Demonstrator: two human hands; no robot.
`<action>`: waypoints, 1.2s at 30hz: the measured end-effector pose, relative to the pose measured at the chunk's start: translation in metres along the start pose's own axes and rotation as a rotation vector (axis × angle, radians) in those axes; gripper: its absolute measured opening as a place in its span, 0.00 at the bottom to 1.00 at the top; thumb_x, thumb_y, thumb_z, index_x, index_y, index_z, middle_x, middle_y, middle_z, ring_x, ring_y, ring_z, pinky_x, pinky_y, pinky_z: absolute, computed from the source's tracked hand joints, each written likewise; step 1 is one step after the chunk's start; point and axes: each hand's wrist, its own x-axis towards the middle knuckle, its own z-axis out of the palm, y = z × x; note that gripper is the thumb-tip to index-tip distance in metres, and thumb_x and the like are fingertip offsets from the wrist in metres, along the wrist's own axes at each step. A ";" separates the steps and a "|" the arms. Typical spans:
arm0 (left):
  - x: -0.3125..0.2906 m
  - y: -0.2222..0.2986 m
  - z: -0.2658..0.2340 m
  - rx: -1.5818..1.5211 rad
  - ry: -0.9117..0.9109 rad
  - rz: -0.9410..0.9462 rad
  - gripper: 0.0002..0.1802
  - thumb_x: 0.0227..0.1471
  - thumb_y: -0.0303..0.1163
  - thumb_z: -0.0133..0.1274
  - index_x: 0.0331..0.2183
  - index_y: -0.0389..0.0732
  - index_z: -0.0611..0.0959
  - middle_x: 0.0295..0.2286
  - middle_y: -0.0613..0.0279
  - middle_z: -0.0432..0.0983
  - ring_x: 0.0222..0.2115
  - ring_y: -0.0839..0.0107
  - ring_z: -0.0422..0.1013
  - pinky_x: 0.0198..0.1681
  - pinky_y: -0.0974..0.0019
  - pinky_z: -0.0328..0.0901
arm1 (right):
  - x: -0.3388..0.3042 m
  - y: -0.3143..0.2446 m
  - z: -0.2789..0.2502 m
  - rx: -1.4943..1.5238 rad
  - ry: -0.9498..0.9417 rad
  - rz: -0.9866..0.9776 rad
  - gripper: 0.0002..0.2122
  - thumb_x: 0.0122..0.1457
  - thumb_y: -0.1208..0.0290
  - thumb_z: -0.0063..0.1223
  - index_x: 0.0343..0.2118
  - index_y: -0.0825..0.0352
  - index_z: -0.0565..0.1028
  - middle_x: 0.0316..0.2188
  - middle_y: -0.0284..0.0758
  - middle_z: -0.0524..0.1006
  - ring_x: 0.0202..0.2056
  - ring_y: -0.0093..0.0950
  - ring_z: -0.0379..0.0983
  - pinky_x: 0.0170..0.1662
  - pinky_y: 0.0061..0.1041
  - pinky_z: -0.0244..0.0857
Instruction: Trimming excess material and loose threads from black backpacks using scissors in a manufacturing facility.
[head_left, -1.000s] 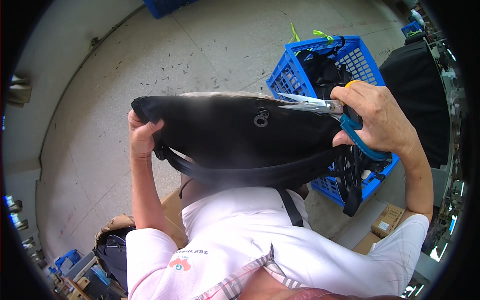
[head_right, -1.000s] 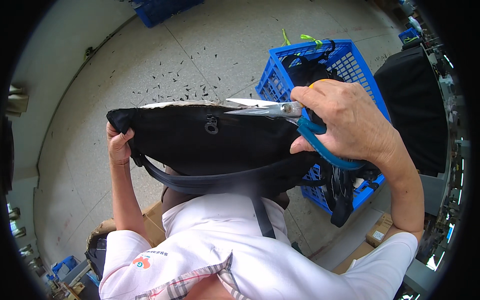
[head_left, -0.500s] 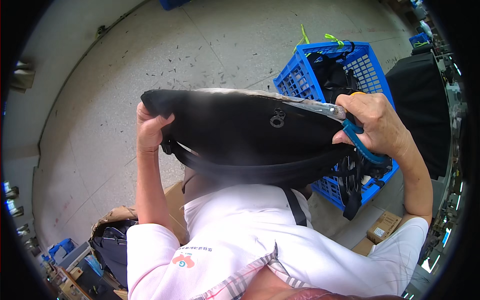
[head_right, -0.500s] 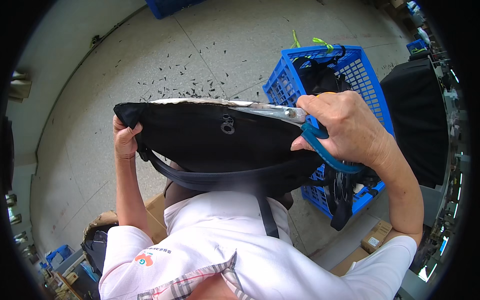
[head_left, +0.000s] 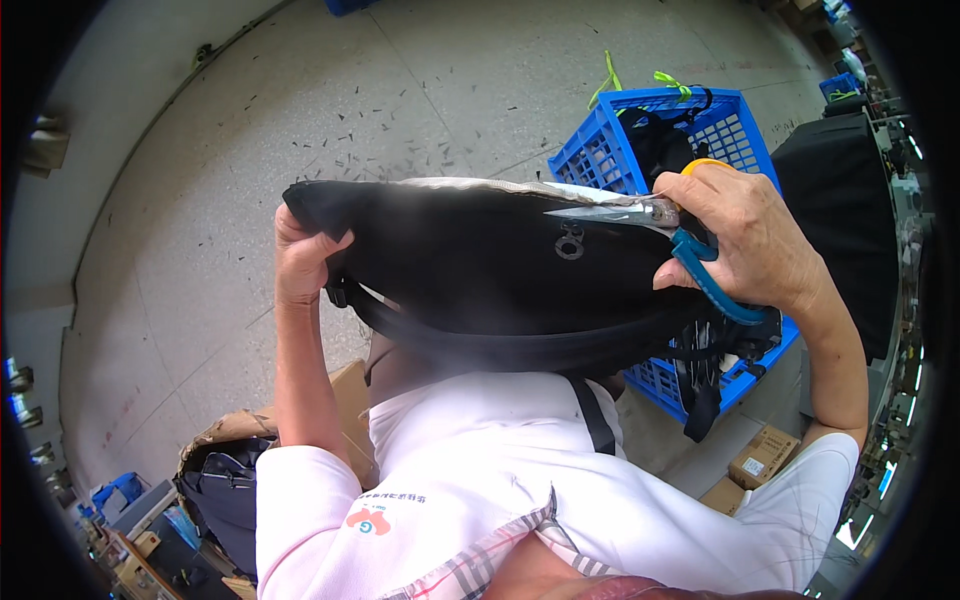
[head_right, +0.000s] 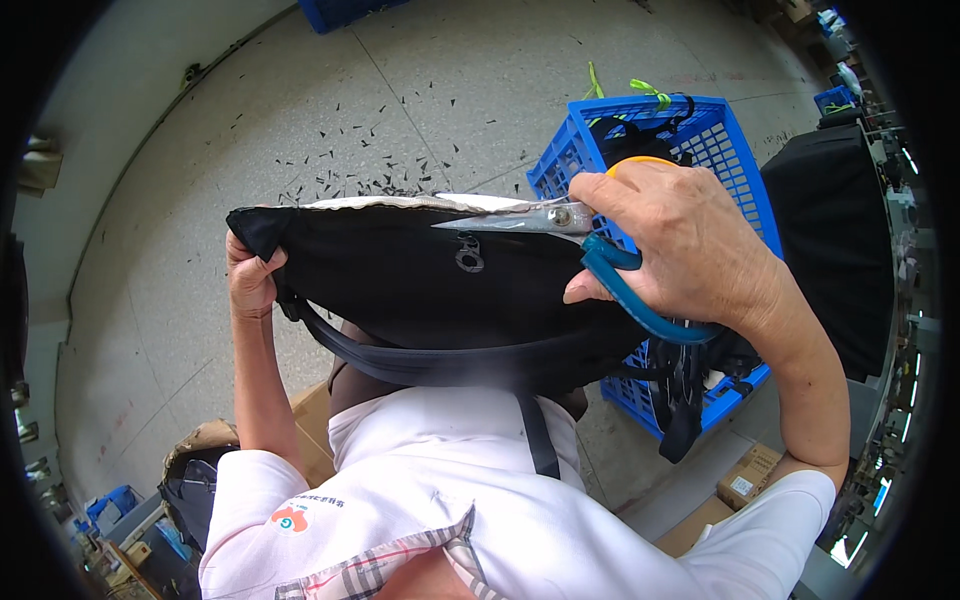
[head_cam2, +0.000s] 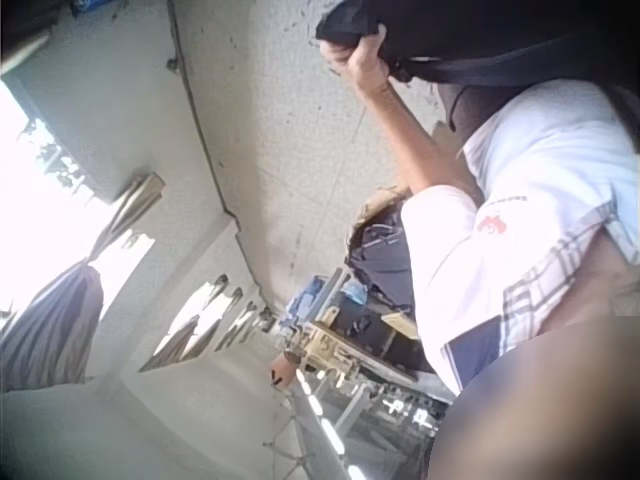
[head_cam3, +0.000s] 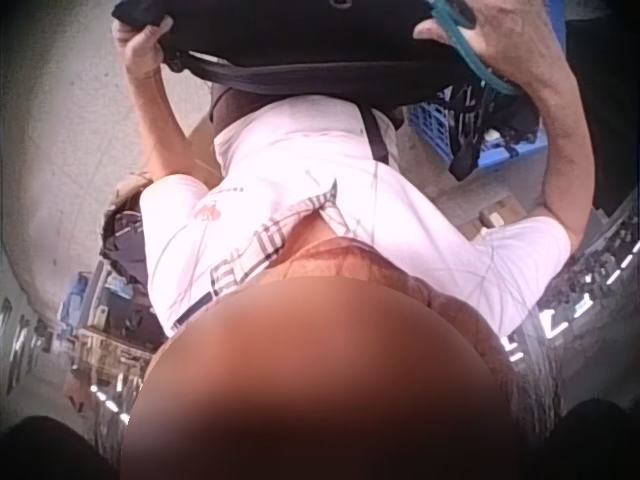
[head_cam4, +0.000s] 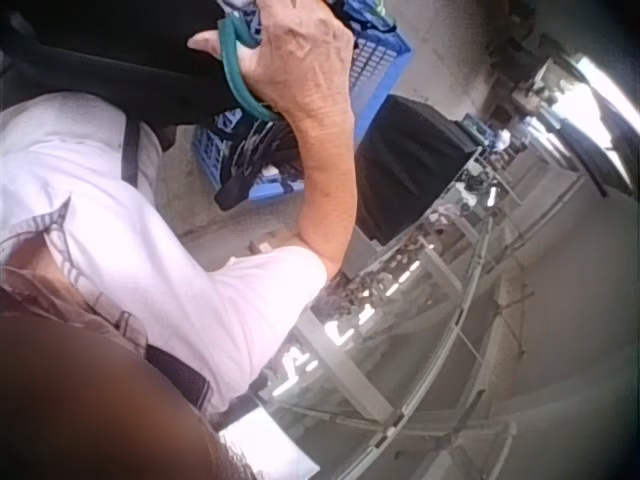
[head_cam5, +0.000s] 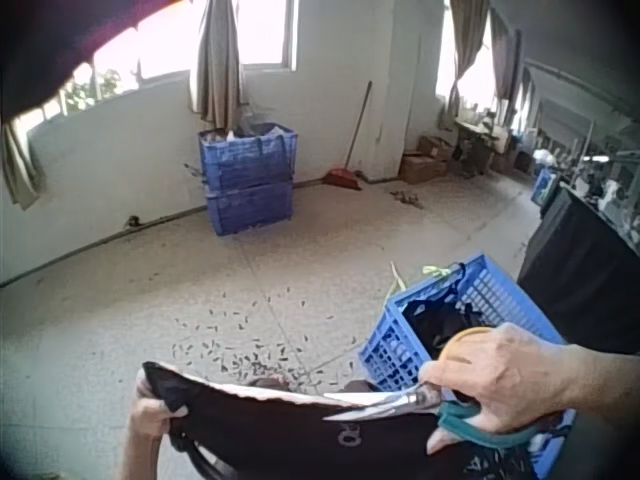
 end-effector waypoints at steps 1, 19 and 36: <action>-0.001 0.000 -0.001 0.007 0.000 0.006 0.15 0.31 0.19 0.58 0.29 0.37 0.79 0.29 0.64 0.75 0.30 0.73 0.70 0.38 0.70 0.63 | 0.001 0.001 0.001 0.022 0.009 -0.028 0.25 0.40 0.48 0.57 0.30 0.68 0.71 0.17 0.35 0.70 0.20 0.30 0.69 0.23 0.23 0.62; -0.006 0.006 0.003 -0.012 -0.023 0.064 0.16 0.31 0.20 0.62 0.29 0.36 0.78 0.28 0.64 0.73 0.30 0.73 0.69 0.35 0.71 0.63 | 0.008 -0.006 -0.020 0.166 -0.265 0.116 0.34 0.34 0.36 0.53 0.30 0.68 0.71 0.17 0.35 0.68 0.21 0.30 0.67 0.24 0.25 0.60; -0.010 0.007 0.003 -0.009 -0.024 0.078 0.19 0.31 0.24 0.63 0.31 0.34 0.77 0.28 0.63 0.73 0.28 0.73 0.69 0.32 0.73 0.65 | 0.025 -0.013 -0.002 0.094 -0.176 0.000 0.26 0.39 0.46 0.57 0.31 0.69 0.71 0.15 0.36 0.68 0.18 0.31 0.67 0.23 0.26 0.61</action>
